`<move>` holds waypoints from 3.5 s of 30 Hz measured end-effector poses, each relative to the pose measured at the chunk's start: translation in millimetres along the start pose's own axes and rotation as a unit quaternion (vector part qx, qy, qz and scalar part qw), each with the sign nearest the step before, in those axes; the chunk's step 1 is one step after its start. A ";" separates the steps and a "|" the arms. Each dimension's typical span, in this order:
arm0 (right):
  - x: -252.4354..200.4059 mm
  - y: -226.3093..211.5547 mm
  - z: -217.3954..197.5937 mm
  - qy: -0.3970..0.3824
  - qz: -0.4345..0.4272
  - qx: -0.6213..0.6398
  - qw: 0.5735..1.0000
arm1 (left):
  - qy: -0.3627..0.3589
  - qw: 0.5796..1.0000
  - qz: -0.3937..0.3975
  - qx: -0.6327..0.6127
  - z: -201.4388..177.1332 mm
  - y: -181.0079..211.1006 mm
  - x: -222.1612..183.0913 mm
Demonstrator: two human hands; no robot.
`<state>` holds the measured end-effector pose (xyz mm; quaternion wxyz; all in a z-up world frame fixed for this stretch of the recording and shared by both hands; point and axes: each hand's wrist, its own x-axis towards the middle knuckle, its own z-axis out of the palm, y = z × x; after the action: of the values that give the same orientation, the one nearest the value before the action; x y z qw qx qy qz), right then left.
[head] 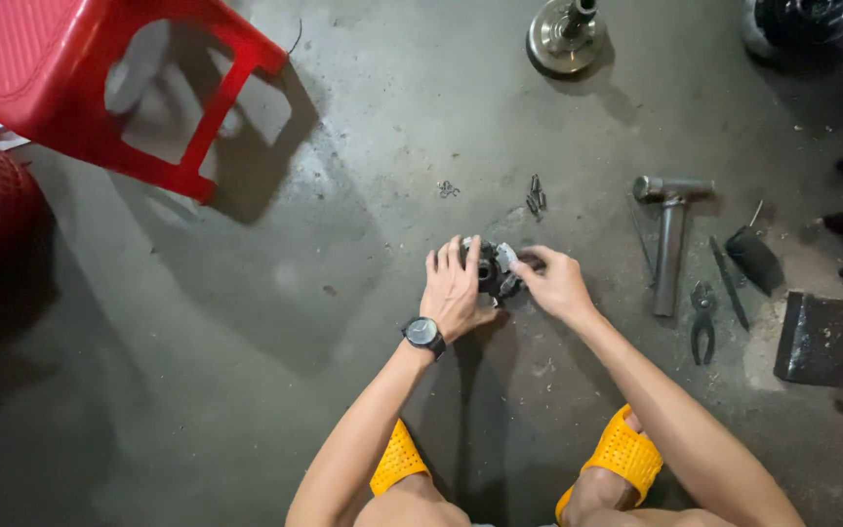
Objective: The person sits on the workshop floor and disassembles a motorcycle clutch hub assembly by hand, prying components apart with a small pry tool, removing small springs and pins, and separating the hub plates onto the floor. They use a hammer and pliers nearby while sorting the removed parts.
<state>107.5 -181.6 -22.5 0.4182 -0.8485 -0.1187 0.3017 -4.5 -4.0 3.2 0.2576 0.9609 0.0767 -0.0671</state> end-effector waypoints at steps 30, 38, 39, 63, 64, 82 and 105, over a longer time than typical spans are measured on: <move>26.6 -13.8 -16.9 0.067 -0.095 -0.015 0.993 | 0.029 0.992 -0.122 -0.001 -8.0 18.0 -11.8; -20.6 3.1 12.8 -0.015 0.078 -0.055 0.995 | -0.080 0.976 0.127 0.158 -17.2 -17.2 34.6; -16.5 2.5 13.2 -0.001 0.089 -0.029 0.996 | -0.080 0.985 0.091 0.119 -9.8 -18.0 33.4; 71.4 -22.9 3.6 -0.064 -0.123 -0.231 0.963 | -0.069 0.992 0.103 0.037 -9.5 -36.0 25.7; 71.8 -26.6 2.9 -0.067 -0.124 -0.240 0.961 | -0.062 0.991 0.109 0.055 -8.0 -35.5 23.8; -40.7 28.5 -9.1 -0.059 0.103 0.037 0.992 | 0.029 0.960 0.163 0.226 -17.2 -5.9 -1.8; 37.6 -13.5 -18.6 0.011 -0.049 -0.125 0.991 | -0.064 0.992 0.103 -0.019 -7.1 -17.6 23.7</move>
<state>149.3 -168.0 -18.7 0.3242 -0.8907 -0.1925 0.2538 16.1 17.4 -3.3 0.2855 0.9523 -0.0384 -0.1005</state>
